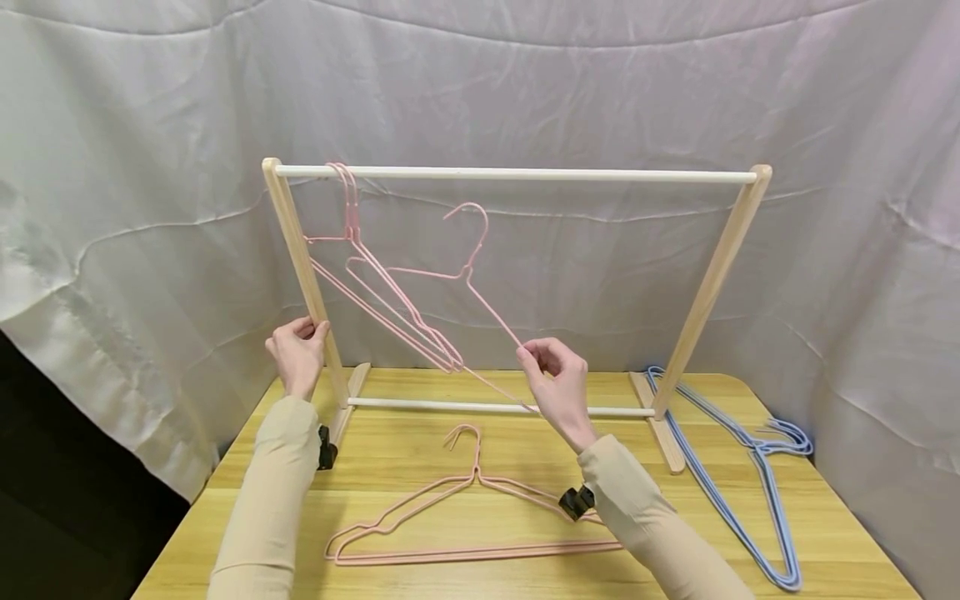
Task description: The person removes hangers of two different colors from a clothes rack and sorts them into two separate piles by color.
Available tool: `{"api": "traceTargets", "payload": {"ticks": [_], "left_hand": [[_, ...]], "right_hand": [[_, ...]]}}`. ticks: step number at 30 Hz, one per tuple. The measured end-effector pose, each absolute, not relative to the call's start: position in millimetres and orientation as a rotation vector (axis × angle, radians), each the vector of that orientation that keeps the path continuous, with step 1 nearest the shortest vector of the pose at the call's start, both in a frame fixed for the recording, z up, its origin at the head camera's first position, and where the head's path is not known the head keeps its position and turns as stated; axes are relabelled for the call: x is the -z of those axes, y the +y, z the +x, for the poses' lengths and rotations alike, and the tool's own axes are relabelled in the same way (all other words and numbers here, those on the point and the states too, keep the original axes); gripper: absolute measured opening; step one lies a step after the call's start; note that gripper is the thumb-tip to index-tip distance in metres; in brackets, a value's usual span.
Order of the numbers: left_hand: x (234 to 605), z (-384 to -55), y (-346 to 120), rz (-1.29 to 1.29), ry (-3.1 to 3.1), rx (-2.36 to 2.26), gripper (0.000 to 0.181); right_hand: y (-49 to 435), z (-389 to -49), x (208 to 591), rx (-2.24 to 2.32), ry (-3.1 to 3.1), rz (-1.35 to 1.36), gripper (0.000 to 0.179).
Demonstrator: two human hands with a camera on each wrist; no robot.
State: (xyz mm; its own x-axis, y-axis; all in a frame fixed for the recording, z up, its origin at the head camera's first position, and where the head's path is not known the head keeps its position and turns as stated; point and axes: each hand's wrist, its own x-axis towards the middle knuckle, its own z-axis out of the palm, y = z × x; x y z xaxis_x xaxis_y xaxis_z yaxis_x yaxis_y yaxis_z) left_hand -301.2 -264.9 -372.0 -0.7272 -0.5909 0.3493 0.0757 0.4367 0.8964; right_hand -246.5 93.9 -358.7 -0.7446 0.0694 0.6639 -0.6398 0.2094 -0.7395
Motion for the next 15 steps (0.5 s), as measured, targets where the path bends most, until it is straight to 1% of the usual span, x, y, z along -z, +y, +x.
{"api": "traceTargets", "payload": {"ticks": [5, 11, 15], "left_hand": [[372.2, -301.9, -264.7, 0.437, -2.044, 1.324, 0.033], [372.2, -301.7, -264.6, 0.43, -2.041, 1.331, 0.033], [372.1, -301.3, -264.7, 0.43, -2.04, 1.326, 0.033]], "right_hand": [[104.8, -241.7, 369.3, -1.561, -1.968, 0.484, 0.005], [114.4, -222.7, 364.6, -1.506, -1.992, 0.448, 0.005], [121.3, -218.3, 369.5, -1.45, -2.001, 0.434, 0.005]]}}
